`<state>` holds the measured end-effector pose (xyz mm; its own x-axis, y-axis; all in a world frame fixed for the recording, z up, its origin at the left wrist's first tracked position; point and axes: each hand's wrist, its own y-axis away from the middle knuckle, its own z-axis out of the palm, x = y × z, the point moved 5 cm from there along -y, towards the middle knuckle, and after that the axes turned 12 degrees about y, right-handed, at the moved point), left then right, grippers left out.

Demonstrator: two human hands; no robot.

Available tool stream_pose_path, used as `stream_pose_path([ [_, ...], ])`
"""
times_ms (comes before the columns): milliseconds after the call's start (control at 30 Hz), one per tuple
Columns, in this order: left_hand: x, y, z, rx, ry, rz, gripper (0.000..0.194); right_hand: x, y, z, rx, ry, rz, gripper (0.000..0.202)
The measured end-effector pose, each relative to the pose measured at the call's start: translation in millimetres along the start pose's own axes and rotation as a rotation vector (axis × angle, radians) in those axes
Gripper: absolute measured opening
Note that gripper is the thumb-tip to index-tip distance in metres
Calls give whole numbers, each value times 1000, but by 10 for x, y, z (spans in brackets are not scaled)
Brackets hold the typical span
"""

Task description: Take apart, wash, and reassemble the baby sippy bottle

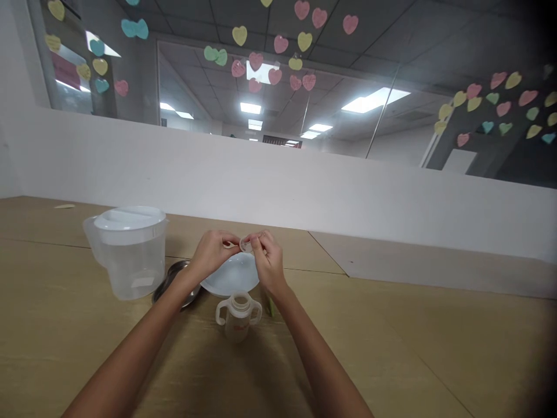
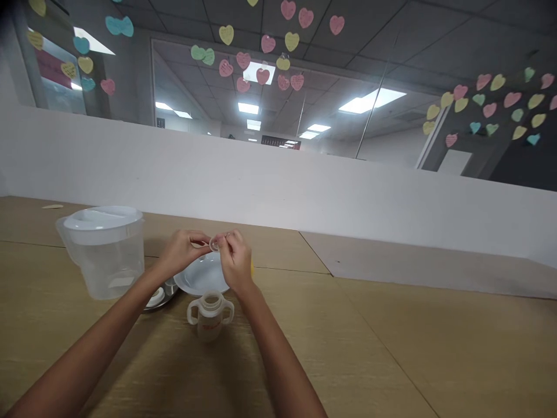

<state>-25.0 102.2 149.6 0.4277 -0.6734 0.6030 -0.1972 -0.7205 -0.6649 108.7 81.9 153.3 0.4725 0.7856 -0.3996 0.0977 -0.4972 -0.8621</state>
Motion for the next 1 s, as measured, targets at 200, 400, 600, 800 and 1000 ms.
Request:
stream_pose_path([
  [200,24,-3,-6,-8,64,8,19,-89,26,-28,60,107,-62,33],
  [400,-91,-4,1,-40,36,-20,16,-18,46,63,23,141,-37,32],
  [600,-184,-6,-3,-6,111,-20,18,-290,-35,-313,229,159,-17,33],
  [800,-164,-15,-36,15,16,109,13,-424,-33,-464,315,86,6,34],
  [1000,-409,-19,-9,-46,-187,59,10,-544,-15,-692,494,6,45,36],
])
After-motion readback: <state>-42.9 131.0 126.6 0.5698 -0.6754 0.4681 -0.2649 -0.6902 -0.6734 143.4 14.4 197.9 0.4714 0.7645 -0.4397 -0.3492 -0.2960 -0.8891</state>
